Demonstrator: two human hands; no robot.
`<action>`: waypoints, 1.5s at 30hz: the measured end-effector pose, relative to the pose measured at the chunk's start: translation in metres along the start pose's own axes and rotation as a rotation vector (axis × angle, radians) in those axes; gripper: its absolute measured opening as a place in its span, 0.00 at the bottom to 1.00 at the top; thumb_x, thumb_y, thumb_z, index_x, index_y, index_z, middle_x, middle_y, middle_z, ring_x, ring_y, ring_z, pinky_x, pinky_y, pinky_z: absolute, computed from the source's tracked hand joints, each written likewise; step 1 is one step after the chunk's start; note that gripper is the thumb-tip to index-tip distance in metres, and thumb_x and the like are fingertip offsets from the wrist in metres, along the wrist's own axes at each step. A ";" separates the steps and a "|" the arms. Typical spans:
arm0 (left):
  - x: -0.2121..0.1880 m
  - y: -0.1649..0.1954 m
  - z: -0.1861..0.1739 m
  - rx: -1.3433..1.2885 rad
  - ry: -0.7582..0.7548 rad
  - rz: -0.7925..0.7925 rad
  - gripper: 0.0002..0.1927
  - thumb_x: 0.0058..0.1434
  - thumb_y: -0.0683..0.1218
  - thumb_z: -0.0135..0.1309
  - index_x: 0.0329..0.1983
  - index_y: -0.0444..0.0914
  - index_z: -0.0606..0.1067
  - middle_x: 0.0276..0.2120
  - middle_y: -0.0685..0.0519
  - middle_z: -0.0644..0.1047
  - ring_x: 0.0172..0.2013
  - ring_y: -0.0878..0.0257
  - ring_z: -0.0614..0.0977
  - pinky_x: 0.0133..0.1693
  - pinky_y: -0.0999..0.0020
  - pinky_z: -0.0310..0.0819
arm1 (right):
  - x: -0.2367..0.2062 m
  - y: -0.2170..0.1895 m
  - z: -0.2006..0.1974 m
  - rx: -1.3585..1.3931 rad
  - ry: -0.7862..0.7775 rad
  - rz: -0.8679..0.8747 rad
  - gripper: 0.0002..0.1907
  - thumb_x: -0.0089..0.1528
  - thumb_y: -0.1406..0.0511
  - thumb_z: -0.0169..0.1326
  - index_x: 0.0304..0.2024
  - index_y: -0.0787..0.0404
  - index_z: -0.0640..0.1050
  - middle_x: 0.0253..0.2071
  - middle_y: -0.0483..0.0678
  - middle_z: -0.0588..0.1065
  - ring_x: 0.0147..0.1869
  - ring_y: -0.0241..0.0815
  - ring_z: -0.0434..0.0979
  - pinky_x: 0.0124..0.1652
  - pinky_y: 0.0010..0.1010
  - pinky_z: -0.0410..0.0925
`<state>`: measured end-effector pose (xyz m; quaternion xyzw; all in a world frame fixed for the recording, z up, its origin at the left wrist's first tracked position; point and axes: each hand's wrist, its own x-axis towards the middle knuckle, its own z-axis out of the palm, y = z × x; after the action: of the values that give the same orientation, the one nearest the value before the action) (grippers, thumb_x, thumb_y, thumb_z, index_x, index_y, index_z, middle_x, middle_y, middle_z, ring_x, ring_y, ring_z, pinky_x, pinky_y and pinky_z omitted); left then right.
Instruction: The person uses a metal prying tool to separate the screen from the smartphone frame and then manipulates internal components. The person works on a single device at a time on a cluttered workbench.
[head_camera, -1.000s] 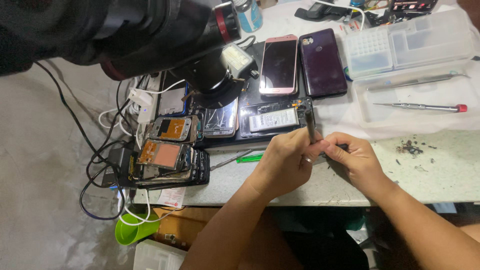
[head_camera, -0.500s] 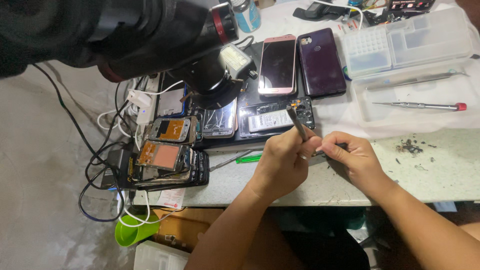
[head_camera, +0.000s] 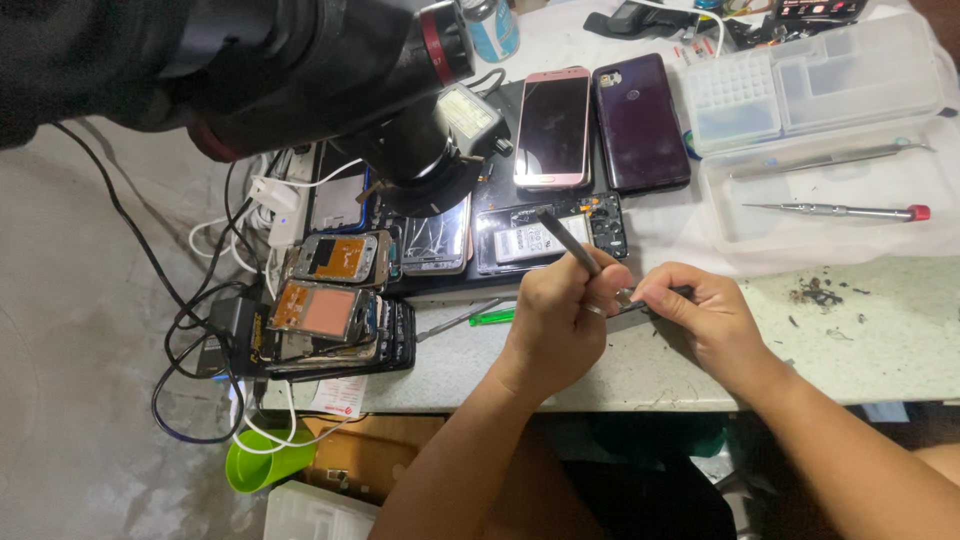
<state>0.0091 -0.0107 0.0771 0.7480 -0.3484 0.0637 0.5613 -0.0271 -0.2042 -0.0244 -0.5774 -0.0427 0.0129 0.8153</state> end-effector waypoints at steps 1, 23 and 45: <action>0.000 0.000 0.000 -0.008 -0.006 0.021 0.03 0.71 0.36 0.52 0.40 0.32 0.73 0.28 0.51 0.79 0.29 0.65 0.83 0.33 0.73 0.79 | 0.001 0.000 0.000 0.003 -0.006 -0.015 0.11 0.69 0.64 0.52 0.40 0.68 0.78 0.38 0.43 0.75 0.43 0.31 0.70 0.45 0.23 0.64; 0.001 0.009 0.002 0.269 -0.132 0.144 0.04 0.66 0.37 0.54 0.39 0.33 0.70 0.28 0.46 0.76 0.28 0.51 0.81 0.32 0.61 0.75 | -0.002 -0.008 0.006 0.080 -0.058 -0.009 0.13 0.69 0.64 0.51 0.45 0.71 0.78 0.40 0.52 0.79 0.46 0.40 0.78 0.49 0.31 0.70; -0.002 0.004 0.005 0.115 0.015 0.115 0.05 0.72 0.40 0.54 0.41 0.32 0.72 0.29 0.46 0.78 0.28 0.56 0.82 0.31 0.66 0.74 | 0.002 0.007 -0.001 0.057 0.022 0.003 0.09 0.69 0.65 0.53 0.41 0.67 0.78 0.38 0.42 0.74 0.43 0.30 0.69 0.44 0.23 0.63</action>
<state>0.0036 -0.0151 0.0780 0.7574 -0.3824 0.1212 0.5152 -0.0244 -0.2026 -0.0309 -0.5539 -0.0324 0.0087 0.8319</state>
